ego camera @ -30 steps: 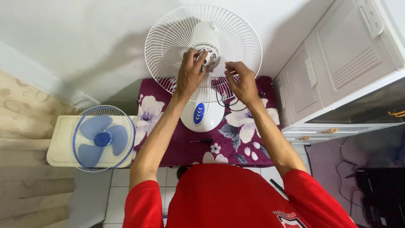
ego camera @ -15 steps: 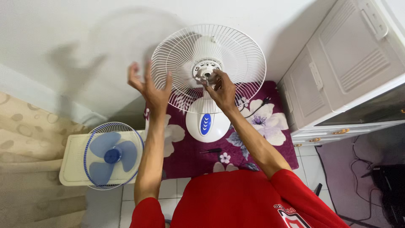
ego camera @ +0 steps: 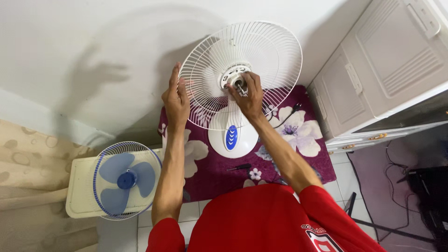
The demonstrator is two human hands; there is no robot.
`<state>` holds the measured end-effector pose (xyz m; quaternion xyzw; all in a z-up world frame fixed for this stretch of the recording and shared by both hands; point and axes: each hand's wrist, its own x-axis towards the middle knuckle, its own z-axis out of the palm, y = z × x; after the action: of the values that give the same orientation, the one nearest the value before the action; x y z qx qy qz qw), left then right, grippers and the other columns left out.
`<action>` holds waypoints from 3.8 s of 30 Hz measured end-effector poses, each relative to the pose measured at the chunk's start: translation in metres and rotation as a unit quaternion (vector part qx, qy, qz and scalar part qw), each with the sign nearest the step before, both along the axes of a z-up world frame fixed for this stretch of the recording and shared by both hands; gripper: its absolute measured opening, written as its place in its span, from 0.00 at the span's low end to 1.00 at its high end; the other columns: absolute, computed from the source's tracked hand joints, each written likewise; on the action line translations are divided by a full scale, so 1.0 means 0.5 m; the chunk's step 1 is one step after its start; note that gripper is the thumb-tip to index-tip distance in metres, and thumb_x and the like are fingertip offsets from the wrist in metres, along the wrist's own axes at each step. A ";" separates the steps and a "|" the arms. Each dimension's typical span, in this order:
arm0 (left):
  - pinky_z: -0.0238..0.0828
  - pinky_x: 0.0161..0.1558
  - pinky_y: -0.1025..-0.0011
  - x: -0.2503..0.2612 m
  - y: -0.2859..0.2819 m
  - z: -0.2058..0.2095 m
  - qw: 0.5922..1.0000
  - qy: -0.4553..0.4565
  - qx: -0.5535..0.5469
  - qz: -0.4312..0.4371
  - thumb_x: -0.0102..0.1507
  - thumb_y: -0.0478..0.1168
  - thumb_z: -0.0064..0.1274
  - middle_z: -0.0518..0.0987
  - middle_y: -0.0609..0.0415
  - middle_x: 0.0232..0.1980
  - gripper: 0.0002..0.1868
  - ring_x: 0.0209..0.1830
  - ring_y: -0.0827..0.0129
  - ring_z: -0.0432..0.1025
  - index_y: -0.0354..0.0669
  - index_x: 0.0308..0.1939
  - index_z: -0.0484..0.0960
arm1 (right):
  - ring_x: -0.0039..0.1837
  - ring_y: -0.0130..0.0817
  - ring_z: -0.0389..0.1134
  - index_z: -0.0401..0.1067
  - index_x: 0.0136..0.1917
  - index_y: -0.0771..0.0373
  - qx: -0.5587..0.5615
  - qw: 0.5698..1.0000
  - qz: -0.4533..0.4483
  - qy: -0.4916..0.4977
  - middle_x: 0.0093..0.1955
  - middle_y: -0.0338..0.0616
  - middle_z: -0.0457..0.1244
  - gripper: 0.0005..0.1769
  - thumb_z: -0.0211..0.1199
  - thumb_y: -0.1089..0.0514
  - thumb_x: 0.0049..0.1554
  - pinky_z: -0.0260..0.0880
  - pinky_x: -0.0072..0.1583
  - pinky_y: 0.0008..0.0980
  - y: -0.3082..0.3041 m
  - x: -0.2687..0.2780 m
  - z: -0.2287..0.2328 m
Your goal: The person disassembles a table fan by removing the front grille, fan blades, and rear grille. They use a screwdriver to loosen a screw on the front grille before detaching each component and placing them on a nearby surface.
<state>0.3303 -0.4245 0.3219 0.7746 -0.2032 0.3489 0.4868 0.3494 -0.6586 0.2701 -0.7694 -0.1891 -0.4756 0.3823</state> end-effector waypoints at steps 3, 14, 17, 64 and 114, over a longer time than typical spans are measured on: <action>0.76 0.44 0.69 0.006 -0.008 0.019 0.999 0.036 -0.012 0.003 0.74 0.26 0.41 0.72 0.47 0.75 0.27 0.48 0.64 0.78 0.48 0.77 0.63 | 0.55 0.42 0.72 0.65 0.64 0.70 -0.059 0.996 0.061 0.004 0.61 0.57 0.61 0.28 0.76 0.59 0.58 0.78 0.51 0.30 -0.025 0.000 0.024; 0.82 0.61 0.67 0.034 0.003 0.011 0.999 -0.010 0.003 -0.031 0.77 0.27 0.39 0.69 0.50 0.78 0.28 0.68 0.56 0.77 0.50 0.80 0.61 | 0.52 0.39 0.65 0.68 0.66 0.71 -0.299 0.950 0.082 -0.045 0.61 0.51 0.62 0.29 0.77 0.63 0.57 0.73 0.50 0.36 -0.090 0.030 0.070; 0.83 0.55 0.64 0.034 0.002 -0.004 0.992 0.113 -0.044 -0.022 0.75 0.33 0.38 0.66 0.48 0.80 0.26 0.59 0.60 0.81 0.48 0.78 0.59 | 0.54 0.39 0.63 0.71 0.66 0.68 -0.290 0.954 0.077 -0.026 0.60 0.49 0.62 0.28 0.78 0.62 0.56 0.70 0.53 0.37 -0.090 0.020 0.081; 0.69 0.56 0.65 0.027 -0.258 -0.157 0.971 -0.051 0.189 0.140 0.60 0.38 0.69 0.73 0.53 0.59 0.38 0.54 0.67 0.69 0.59 0.73 0.72 | 0.41 0.31 0.71 0.74 0.50 0.71 0.276 0.939 0.136 0.157 0.38 0.44 0.67 0.26 0.53 0.44 0.71 0.74 0.44 0.31 -0.289 0.002 0.012; 0.64 0.62 0.62 0.044 -0.244 -0.214 0.986 -0.079 0.094 0.112 0.61 0.40 0.71 0.76 0.59 0.53 0.35 0.56 0.67 0.69 0.49 0.68 0.70 | 0.42 0.32 0.73 0.75 0.51 0.71 0.268 0.942 0.095 0.180 0.39 0.45 0.69 0.25 0.54 0.44 0.71 0.74 0.44 0.30 -0.284 -0.005 0.017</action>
<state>0.3521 -0.5466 0.2150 0.8047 -0.1845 0.4410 0.3521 0.3468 -0.8006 0.2788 -0.6897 -0.0555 -0.3240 0.6452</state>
